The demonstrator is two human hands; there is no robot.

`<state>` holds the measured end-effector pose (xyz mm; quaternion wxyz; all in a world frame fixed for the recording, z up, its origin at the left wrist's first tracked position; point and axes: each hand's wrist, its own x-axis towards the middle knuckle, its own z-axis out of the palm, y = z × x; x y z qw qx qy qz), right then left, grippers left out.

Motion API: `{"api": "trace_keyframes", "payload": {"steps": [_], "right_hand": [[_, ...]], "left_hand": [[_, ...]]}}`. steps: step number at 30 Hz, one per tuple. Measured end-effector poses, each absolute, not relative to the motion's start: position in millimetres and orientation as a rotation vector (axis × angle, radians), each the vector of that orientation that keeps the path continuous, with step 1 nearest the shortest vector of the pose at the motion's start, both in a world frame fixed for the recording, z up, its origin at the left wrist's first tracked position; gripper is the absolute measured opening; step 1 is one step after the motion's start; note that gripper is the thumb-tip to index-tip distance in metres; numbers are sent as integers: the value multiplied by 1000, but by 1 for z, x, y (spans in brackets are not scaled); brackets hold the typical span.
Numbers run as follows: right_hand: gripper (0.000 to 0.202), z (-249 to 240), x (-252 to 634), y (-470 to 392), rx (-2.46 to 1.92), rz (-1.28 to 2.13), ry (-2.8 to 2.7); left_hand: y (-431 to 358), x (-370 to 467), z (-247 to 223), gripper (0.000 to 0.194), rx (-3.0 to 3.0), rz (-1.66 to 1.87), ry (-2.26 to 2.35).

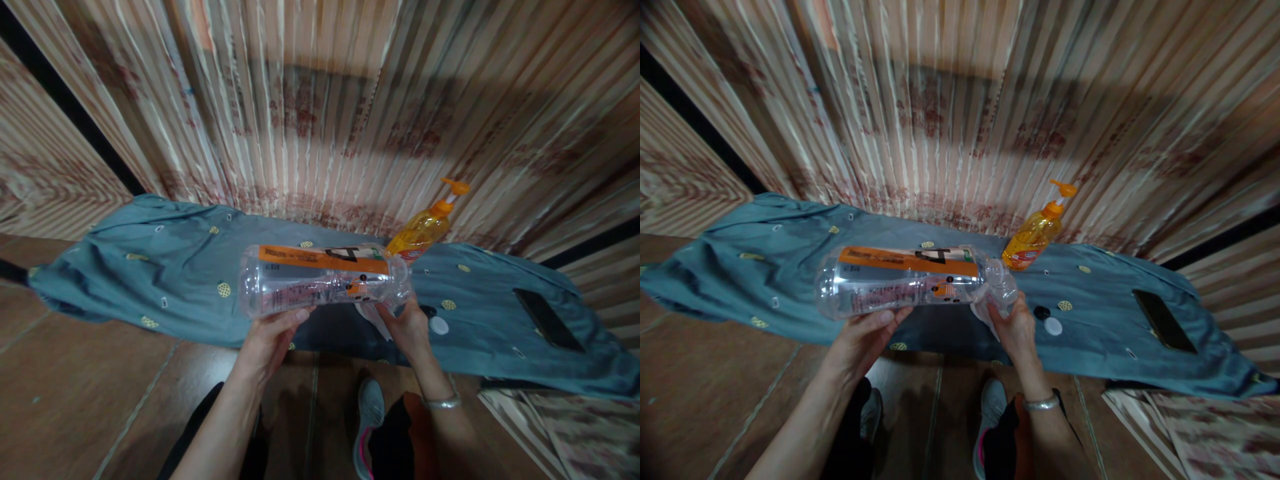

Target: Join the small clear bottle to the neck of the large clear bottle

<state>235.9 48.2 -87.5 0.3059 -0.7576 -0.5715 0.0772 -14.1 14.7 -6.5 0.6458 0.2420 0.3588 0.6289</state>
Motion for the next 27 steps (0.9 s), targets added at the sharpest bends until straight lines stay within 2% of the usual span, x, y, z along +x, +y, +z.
{"api": "trace_keyframes", "payload": {"steps": [27], "right_hand": [[53,-88,236,48,-2028,199,-1507]], "left_hand": [[13,-15,-5,30,557,1411,826]]}}
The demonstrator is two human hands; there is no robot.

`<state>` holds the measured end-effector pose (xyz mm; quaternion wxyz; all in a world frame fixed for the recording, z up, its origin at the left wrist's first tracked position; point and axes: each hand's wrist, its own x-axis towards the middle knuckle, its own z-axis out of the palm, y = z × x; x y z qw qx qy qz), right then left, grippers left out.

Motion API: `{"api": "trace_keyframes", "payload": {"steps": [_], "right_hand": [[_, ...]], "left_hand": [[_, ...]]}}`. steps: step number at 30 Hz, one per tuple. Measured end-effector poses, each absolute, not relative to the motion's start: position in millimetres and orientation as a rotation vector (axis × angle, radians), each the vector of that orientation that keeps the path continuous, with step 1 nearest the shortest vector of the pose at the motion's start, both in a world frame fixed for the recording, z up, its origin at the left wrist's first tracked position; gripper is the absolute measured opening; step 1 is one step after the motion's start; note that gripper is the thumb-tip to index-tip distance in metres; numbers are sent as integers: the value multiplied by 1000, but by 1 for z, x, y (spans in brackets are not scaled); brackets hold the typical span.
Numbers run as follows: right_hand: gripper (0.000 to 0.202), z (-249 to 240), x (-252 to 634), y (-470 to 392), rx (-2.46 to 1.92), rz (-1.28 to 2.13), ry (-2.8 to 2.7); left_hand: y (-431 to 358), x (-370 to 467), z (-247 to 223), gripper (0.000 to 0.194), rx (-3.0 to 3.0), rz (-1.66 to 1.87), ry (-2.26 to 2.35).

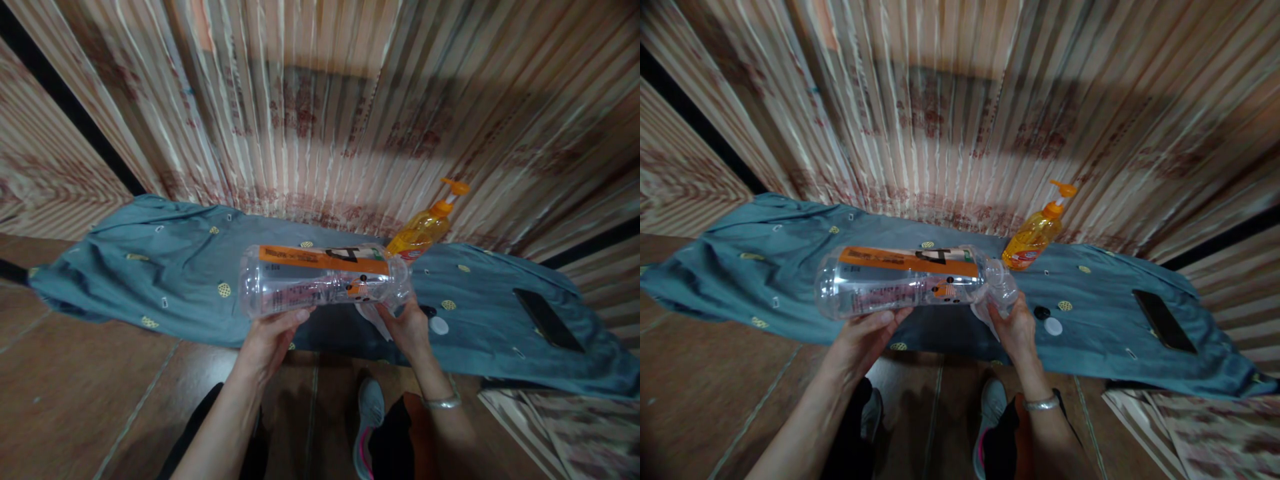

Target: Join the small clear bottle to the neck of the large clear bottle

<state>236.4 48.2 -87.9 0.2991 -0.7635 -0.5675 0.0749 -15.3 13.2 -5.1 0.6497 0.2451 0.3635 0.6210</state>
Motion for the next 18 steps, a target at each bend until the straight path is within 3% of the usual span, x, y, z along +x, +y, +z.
{"api": "trace_keyframes", "payload": {"steps": [18], "right_hand": [[59,-96,238,49,-1926,185,-1528]], "left_hand": [[13,-16,-6,31,549,1412,798]]}}
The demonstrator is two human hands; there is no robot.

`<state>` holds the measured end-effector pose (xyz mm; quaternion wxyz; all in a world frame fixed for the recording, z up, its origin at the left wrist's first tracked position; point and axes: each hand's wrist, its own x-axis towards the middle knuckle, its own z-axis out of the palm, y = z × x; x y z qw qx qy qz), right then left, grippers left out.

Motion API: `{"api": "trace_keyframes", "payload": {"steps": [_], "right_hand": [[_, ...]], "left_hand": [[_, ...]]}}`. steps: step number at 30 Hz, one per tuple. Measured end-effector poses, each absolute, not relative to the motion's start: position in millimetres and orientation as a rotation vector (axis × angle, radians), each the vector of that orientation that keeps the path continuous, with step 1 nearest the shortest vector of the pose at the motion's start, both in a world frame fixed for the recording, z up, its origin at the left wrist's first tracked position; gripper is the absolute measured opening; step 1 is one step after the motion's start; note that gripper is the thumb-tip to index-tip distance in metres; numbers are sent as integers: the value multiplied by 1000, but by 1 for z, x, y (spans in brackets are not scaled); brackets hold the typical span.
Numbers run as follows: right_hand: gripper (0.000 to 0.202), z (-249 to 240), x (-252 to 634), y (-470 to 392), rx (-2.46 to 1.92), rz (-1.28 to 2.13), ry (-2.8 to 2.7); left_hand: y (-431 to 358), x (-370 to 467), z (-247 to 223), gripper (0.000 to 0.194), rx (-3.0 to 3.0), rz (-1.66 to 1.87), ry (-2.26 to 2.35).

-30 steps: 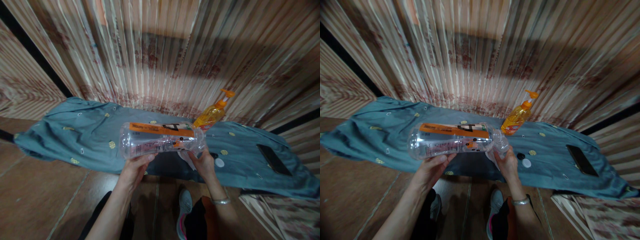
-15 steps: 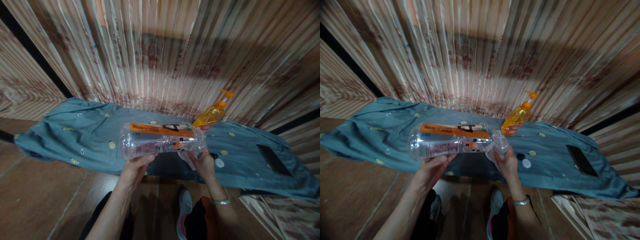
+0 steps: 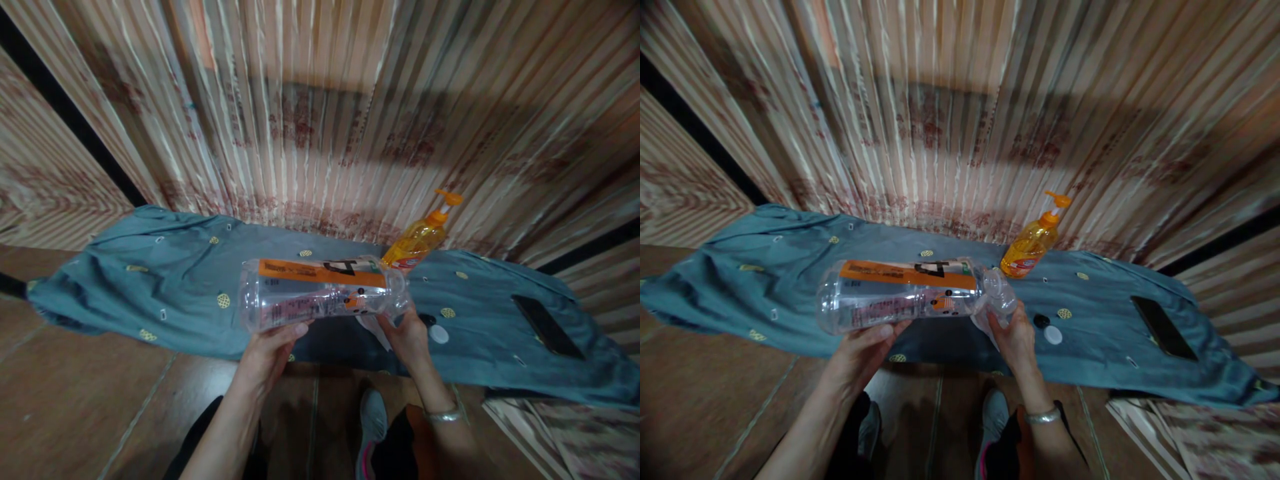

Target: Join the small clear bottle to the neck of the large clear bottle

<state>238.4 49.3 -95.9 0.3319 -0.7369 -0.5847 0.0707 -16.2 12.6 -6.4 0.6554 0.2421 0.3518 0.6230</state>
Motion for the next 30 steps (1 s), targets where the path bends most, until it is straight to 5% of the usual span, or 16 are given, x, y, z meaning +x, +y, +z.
{"api": "trace_keyframes", "payload": {"steps": [30], "right_hand": [[62,-105,239,51,-1876,257,-1488]], "left_hand": [[14,-23,-8,32,566,1379,860]]}}
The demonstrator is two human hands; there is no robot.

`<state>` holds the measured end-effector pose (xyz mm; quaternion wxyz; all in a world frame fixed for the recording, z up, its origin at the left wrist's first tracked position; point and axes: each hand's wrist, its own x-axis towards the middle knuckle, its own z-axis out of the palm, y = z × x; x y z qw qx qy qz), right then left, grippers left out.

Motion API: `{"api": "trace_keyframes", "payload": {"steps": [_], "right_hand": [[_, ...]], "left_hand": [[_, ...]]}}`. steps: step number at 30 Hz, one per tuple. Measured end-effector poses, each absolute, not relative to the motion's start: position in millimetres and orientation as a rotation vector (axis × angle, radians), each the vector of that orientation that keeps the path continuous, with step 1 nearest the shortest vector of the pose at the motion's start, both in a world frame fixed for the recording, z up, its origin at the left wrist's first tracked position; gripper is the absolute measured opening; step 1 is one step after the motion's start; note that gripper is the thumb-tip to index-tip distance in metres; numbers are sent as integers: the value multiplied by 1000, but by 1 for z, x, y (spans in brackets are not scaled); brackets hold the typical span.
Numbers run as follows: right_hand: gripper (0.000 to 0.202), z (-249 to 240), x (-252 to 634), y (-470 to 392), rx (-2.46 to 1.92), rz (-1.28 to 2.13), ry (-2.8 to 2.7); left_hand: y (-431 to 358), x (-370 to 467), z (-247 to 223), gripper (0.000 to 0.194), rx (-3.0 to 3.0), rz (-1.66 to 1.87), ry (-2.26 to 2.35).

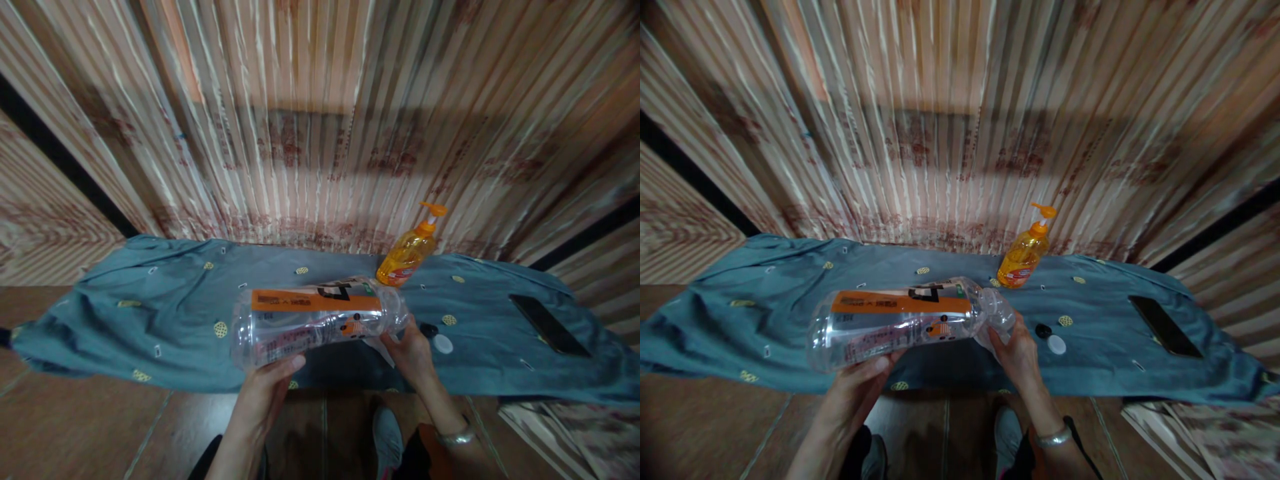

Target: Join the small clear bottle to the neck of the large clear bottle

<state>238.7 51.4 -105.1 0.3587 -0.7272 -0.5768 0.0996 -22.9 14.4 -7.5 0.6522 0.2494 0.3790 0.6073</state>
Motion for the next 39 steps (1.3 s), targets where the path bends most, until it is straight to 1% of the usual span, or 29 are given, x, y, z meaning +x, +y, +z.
{"api": "trace_keyframes", "payload": {"steps": [4,10,17,26,39], "right_hand": [[62,-103,238,51,-1868,246,-1487],[60,-101,237,50,-1878,254,-1488],[56,-101,237,50,-1908,261,-1478],[58,-105,240,51,-1890,155,-1520],[58,-102,238,51,-1881,161,-1526]], "left_hand": [[15,-23,-8,36,556,1389,848],[14,-24,-9,32,560,1375,861],[14,-22,-6,33,530,1399,851],[14,-22,-7,34,551,1396,820],[15,-24,-12,35,569,1378,833]]}}
